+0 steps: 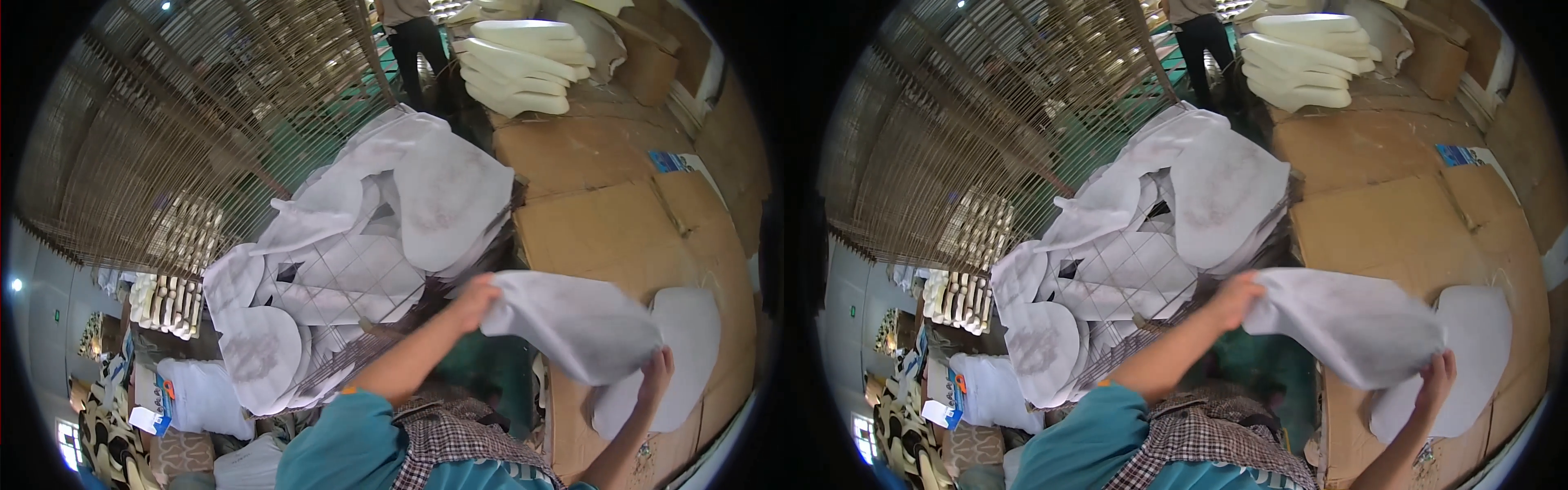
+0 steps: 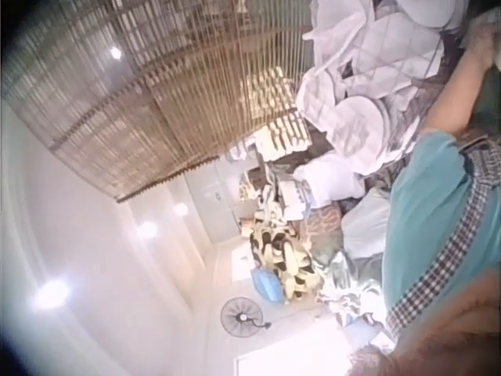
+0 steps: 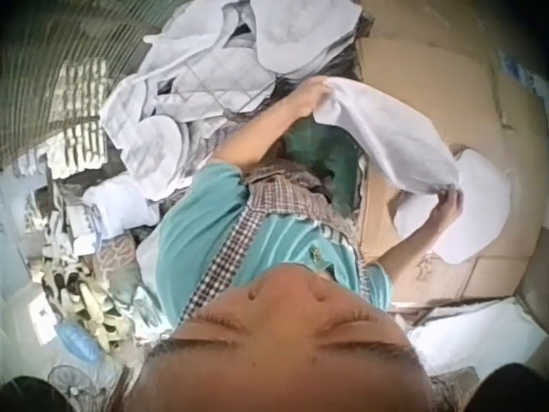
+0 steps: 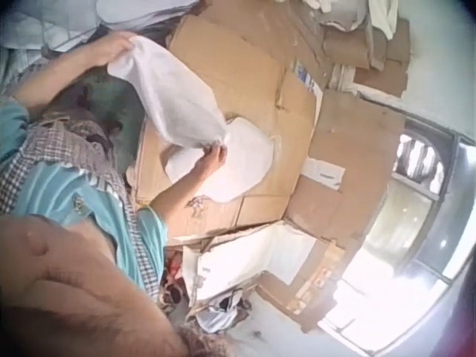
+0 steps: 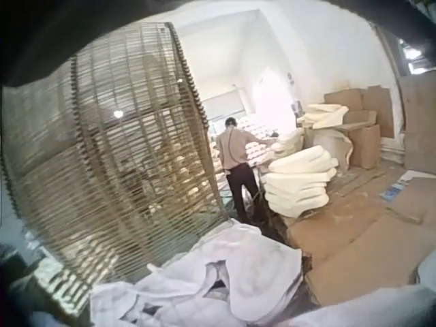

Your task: The worker is applying adhesive to foam components using a spray gun in a factory setting.

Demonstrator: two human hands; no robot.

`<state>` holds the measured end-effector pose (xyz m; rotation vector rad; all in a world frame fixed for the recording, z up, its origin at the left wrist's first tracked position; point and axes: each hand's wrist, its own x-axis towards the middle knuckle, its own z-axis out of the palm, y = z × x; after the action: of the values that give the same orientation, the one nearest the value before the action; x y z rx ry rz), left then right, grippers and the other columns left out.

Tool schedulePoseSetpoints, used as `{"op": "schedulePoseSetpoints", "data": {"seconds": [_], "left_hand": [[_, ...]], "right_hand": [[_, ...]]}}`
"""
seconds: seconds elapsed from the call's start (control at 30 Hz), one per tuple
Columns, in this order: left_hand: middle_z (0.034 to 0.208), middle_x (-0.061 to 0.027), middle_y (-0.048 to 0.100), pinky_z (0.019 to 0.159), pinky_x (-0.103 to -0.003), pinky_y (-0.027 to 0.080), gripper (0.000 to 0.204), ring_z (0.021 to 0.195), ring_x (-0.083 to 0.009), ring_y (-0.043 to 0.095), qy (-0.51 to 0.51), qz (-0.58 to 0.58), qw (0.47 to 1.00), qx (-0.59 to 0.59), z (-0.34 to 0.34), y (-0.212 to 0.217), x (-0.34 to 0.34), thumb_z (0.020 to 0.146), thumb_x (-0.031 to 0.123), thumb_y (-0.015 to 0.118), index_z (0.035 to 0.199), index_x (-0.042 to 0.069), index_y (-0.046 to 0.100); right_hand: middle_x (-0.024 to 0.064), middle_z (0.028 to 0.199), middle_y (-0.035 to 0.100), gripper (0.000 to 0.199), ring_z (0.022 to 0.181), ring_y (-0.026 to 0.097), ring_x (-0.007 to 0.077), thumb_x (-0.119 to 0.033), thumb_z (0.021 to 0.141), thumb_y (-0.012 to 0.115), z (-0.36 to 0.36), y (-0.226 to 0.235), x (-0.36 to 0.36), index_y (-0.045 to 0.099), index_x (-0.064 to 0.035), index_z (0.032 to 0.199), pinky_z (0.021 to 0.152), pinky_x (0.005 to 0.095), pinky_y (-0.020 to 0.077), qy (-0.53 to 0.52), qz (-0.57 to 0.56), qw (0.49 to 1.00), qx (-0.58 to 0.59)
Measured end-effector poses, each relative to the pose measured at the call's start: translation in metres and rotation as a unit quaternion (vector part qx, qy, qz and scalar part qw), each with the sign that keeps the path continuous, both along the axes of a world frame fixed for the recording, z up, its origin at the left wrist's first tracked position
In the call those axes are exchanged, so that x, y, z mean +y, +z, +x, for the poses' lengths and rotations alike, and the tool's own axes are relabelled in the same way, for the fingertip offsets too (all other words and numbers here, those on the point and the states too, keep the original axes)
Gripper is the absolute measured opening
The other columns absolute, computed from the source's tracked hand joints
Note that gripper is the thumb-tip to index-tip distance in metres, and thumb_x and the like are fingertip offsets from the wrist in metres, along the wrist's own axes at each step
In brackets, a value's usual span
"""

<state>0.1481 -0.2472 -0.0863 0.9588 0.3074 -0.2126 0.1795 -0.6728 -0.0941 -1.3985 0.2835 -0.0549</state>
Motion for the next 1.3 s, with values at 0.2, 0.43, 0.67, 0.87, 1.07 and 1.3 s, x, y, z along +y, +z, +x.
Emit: {"op": "schedulePoseSetpoints", "data": {"seconds": [0.2,0.43,0.67,0.87,1.07,1.3], "left_hand": [[0.090,-0.0033,0.057,0.083,-0.033,0.043,0.026,0.090,-0.0162,0.052,0.275,0.096,0.954,-0.065,-0.068,0.049,0.248,0.076,0.010,0.056,0.102,0.007,0.052],[0.109,-0.0114,0.053,0.084,-0.039,0.045,0.047,0.097,-0.0249,0.055,0.437,0.140,0.883,-0.099,-0.211,0.114,0.428,0.072,0.002,0.052,0.118,0.002,0.043],[0.077,-0.0026,0.058,0.061,-0.025,0.041,0.023,0.068,-0.0125,0.052,0.480,0.364,0.768,0.217,-0.282,-0.029,0.503,0.067,0.004,0.056,0.089,0.000,0.060],[0.077,-0.0013,0.055,0.059,-0.029,0.041,0.022,0.071,-0.0126,0.050,0.496,0.316,0.749,0.305,-0.292,-0.092,0.525,0.068,0.008,0.057,0.090,0.007,0.059],[0.073,-0.0003,0.055,0.057,-0.029,0.041,0.019,0.066,-0.0124,0.049,0.492,0.348,0.728,0.326,-0.296,-0.121,0.537,0.068,0.007,0.055,0.086,0.008,0.061],[0.074,-0.0027,0.057,0.060,-0.026,0.042,0.025,0.067,-0.0128,0.051,0.539,0.295,0.734,0.290,-0.315,-0.125,0.551,0.070,0.009,0.055,0.094,0.006,0.062]], "right_hand": [[-0.0014,0.075,0.053,0.010,0.059,0.048,0.0071,-0.004,0.080,0.055,0.035,0.080,0.246,0.053,-0.0083,0.089,0.050,0.0186,0.0387,0.141,0.212,0.967,-0.032],[0.0039,0.074,0.058,0.008,0.060,0.055,0.0117,-0.001,0.080,0.055,-0.008,0.073,0.452,0.055,-0.0053,0.088,0.056,0.0233,0.0457,0.363,0.255,0.896,-0.012],[0.0084,0.077,0.058,0.004,0.069,0.060,0.0205,0.001,0.079,0.054,-0.064,-0.083,0.527,0.053,-0.0019,0.082,0.062,0.0302,0.0509,0.428,0.165,0.859,0.229],[0.0116,0.082,0.058,0.010,0.072,0.061,0.0230,0.000,0.078,0.055,-0.055,-0.095,0.537,0.052,0.0016,0.087,0.065,0.0320,0.0525,0.467,0.043,0.836,0.284],[0.0103,0.081,0.059,0.017,0.069,0.061,0.0205,-0.003,0.079,0.057,-0.056,-0.088,0.538,0.053,0.0034,0.093,0.061,0.0280,0.0517,0.487,-0.006,0.828,0.279],[0.0106,0.080,0.058,0.024,0.062,0.061,0.0183,-0.012,0.078,0.061,-0.053,-0.073,0.543,0.053,0.0022,0.096,0.053,0.0268,0.0512,0.462,-0.052,0.845,0.264]]}}
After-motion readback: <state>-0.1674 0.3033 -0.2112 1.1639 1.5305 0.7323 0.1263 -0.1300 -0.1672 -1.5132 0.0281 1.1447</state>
